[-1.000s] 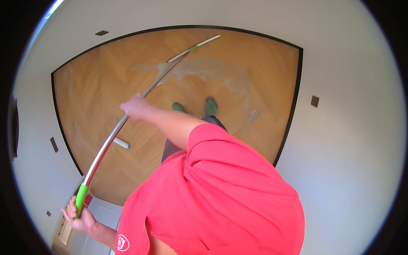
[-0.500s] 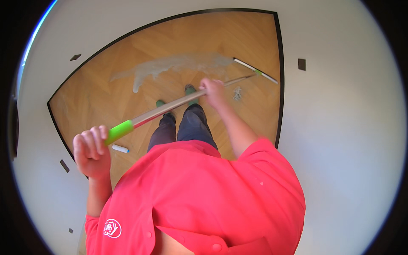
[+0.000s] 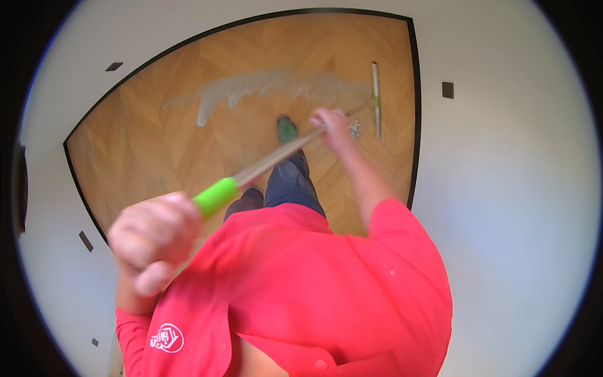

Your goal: The person uses a long-handled squeegee to push a puddle of clear liquid across a wooden herringbone floor and toward a bathroom doorway. They continue pushing the liquid over the bathroom's patterned tiles toward a floor drain near a toilet and a red bucket.

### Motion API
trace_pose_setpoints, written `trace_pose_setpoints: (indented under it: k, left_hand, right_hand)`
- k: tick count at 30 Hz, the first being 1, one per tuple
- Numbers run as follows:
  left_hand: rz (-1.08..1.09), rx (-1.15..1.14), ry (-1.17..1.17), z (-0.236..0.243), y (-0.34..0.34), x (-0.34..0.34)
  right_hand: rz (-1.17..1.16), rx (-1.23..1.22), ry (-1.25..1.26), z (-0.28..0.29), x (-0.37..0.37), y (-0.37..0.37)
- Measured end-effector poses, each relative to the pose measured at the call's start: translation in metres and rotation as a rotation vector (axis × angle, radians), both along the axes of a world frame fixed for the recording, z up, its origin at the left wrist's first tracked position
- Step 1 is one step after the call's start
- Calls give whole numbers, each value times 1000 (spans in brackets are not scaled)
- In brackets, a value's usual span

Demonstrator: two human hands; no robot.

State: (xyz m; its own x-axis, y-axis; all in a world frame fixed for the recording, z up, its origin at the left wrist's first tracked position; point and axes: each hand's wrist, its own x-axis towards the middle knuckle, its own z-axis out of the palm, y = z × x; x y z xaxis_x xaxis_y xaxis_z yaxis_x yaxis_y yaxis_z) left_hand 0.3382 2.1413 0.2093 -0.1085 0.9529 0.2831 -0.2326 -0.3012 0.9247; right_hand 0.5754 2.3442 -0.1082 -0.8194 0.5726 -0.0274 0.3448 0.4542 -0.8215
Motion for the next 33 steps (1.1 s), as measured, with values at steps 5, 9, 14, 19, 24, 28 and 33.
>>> trace_pose_setpoints:
  k: [5, 9, 14, 19, 24, 28, 33]
  left_hand:
    - [454, -164, 167, 62, -142, -26]
    - [590, -149, 248, 86, -271, -24]
    - [788, -254, 338, 115, -416, -7]
    - [935, -260, 378, 141, -509, 24]
    - [1481, -187, 248, 145, -539, 96]
    - [1810, -169, 7, 131, -540, 119]
    - [2001, -270, -366, 123, -574, 115]
  right_hand:
    - [244, 94, 63, 21, -124, -122]
    - [440, 65, 174, 30, -191, -237]
    - [657, 38, 235, 47, -252, -386]
    - [853, -30, 254, 52, -286, -537]
    - [1188, -56, 154, 70, -279, -629]
    - [1296, -24, -57, 77, -270, -619]
    - [1213, 96, -156, 84, -259, -596]
